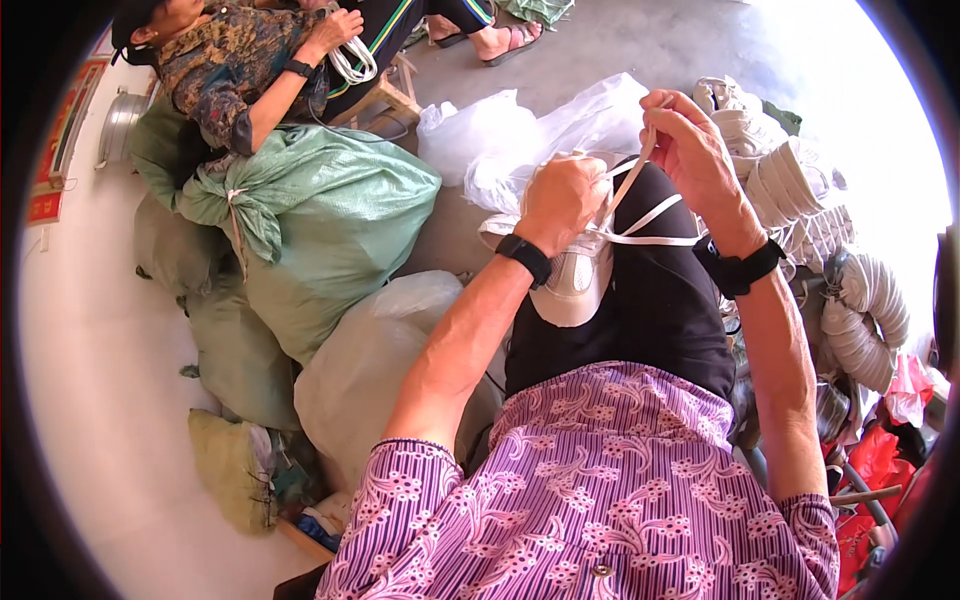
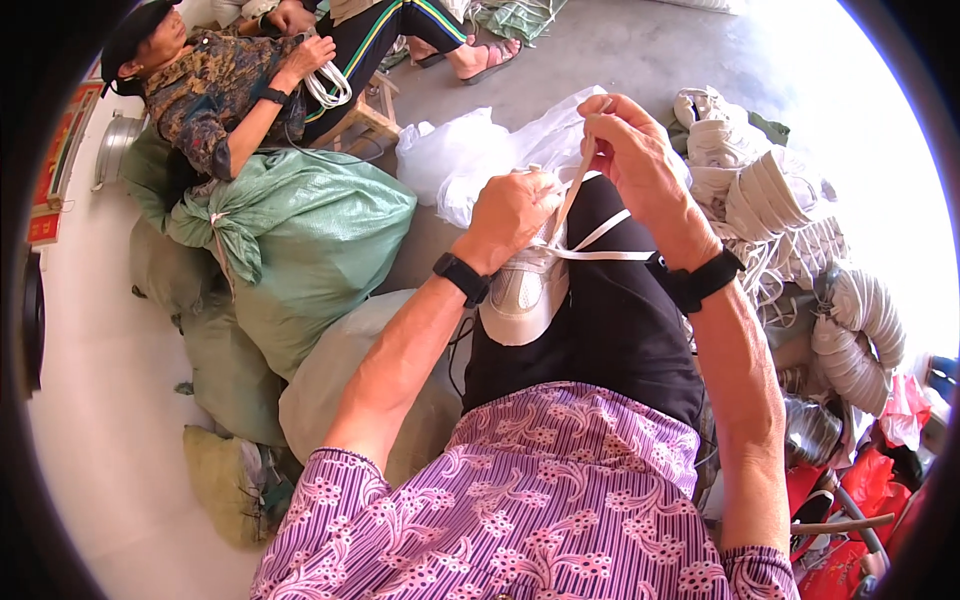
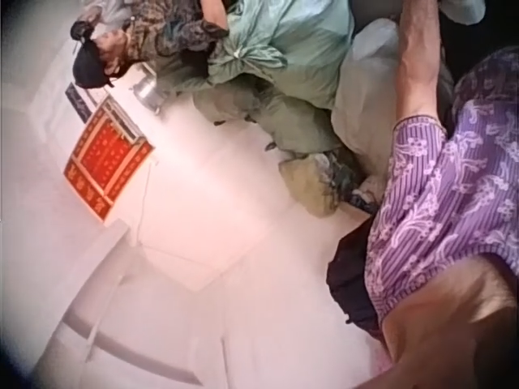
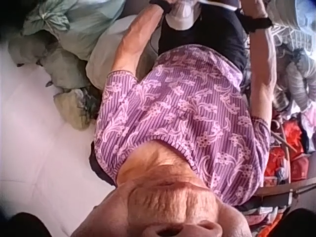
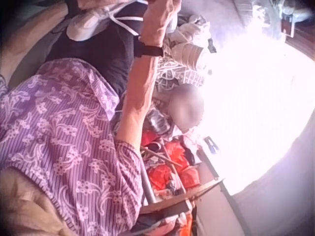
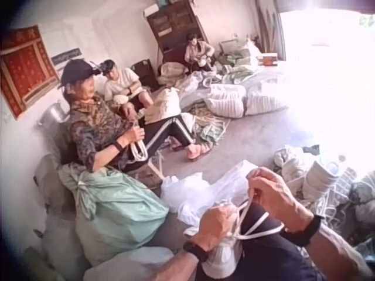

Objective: The person is lacing a white sneaker while sitting in a workshop.

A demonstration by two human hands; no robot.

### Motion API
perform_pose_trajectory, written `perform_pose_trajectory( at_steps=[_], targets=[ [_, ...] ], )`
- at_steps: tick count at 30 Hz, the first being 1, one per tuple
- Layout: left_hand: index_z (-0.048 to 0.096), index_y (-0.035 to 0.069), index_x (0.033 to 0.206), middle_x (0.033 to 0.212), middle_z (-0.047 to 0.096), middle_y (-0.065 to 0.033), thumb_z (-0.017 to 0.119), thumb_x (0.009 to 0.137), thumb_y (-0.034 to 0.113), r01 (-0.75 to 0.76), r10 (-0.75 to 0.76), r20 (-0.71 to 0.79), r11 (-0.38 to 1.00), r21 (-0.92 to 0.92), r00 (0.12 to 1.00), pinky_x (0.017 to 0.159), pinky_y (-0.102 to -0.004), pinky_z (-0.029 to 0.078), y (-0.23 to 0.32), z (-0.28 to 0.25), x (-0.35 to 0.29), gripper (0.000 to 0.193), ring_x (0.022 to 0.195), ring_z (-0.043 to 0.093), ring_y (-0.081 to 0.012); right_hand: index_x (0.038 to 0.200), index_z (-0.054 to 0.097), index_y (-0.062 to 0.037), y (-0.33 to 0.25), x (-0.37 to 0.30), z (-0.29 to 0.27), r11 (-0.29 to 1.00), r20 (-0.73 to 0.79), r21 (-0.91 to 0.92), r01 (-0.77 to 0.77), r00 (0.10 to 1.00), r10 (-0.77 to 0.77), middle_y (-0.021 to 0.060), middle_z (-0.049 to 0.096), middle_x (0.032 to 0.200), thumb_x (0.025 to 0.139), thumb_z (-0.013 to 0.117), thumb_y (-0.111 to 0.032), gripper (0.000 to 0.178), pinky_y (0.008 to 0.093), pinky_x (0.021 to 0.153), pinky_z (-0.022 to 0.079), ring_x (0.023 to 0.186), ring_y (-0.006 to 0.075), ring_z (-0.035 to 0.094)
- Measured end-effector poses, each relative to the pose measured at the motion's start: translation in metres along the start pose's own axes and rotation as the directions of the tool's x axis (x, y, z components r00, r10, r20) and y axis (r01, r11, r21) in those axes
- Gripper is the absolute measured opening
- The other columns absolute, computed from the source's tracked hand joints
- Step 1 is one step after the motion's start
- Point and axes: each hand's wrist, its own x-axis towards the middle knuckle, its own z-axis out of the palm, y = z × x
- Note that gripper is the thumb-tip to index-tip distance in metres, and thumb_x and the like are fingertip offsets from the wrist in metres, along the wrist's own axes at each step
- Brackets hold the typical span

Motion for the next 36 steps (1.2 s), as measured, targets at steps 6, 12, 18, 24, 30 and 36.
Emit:
perform_pose_trajectory(
  at_steps=[6,12,18,24,30,36],
  targets=[
    [0.066,0.005,0.081,0.078,0.064,-0.0169,0.056,0.080,0.020,0.123,-0.110,0.121,0.987,-0.103,0.986,0.070,-0.0430,0.049,0.000,0.001,0.018,0.018,0.077,0.062,-0.0350,0.097,0.062,-0.0033,-0.002,-0.008,-0.011,0.997,-0.134,0.055,-0.047,0.989,0.055,-0.0022,0.054,0.076,0.093,0.055,-0.025,0.023,0.0216,0.065,0.043,0.069,0.0061,0.051],
    [0.060,0.002,0.088,0.069,0.058,-0.0014,0.059,0.089,0.027,0.514,-0.315,0.415,0.643,-0.568,0.853,0.045,-0.0234,0.042,0.007,-0.021,0.020,0.025,0.048,0.047,-0.0052,0.092,0.063,-0.0054,0.006,-0.010,-0.022,0.996,-0.235,0.009,-0.090,0.968,0.090,-0.0043,0.052,0.073,0.092,0.057,-0.027,0.023,0.0204,0.061,0.042,0.065,0.0033,0.048],
    [0.057,0.005,0.094,0.076,0.059,-0.0003,0.057,0.093,0.022,0.542,-0.327,0.458,0.243,-0.804,0.827,0.040,-0.0202,0.034,0.018,-0.051,0.031,0.017,0.044,0.036,-0.0020,0.088,0.065,-0.0053,0.015,-0.006,-0.006,0.979,-0.151,0.045,-0.197,0.968,0.202,-0.0049,0.051,0.068,0.090,0.060,-0.021,0.017,0.0179,0.055,0.037,0.058,0.0025,0.045],
    [0.060,0.003,0.098,0.076,0.062,-0.0028,0.057,0.093,0.020,0.385,-0.373,0.236,0.402,-0.830,0.897,0.041,-0.0190,0.035,0.040,-0.061,0.039,0.018,0.044,0.039,-0.0027,0.099,0.066,-0.0022,0.009,-0.001,0.017,0.987,-0.087,0.093,-0.134,0.986,0.142,-0.0048,0.051,0.070,0.091,0.061,-0.023,0.023,0.0180,0.056,0.035,0.063,0.0023,0.043],
    [0.064,0.001,0.095,0.073,0.064,-0.0031,0.063,0.091,0.026,0.404,-0.369,0.228,0.525,-0.749,0.901,0.042,-0.0189,0.035,0.042,-0.065,0.033,0.025,0.047,0.045,-0.0029,0.103,0.067,-0.0011,0.015,0.009,0.021,1.000,-0.005,-0.023,-0.018,1.000,0.018,-0.0045,0.052,0.069,0.091,0.061,-0.026,0.029,0.0190,0.055,0.032,0.062,0.0024,0.042],
    [0.065,0.003,0.087,0.068,0.062,-0.0003,0.065,0.089,0.030,0.462,-0.295,0.359,0.479,-0.747,0.886,0.042,-0.0187,0.035,0.033,-0.072,0.034,0.027,0.047,0.045,-0.0026,0.108,0.065,-0.0018,0.010,0.007,0.025,0.995,0.075,-0.072,-0.072,0.994,0.077,-0.0054,0.049,0.067,0.094,0.057,-0.028,0.031,0.0187,0.055,0.031,0.062,0.0019,0.039]
  ],
)
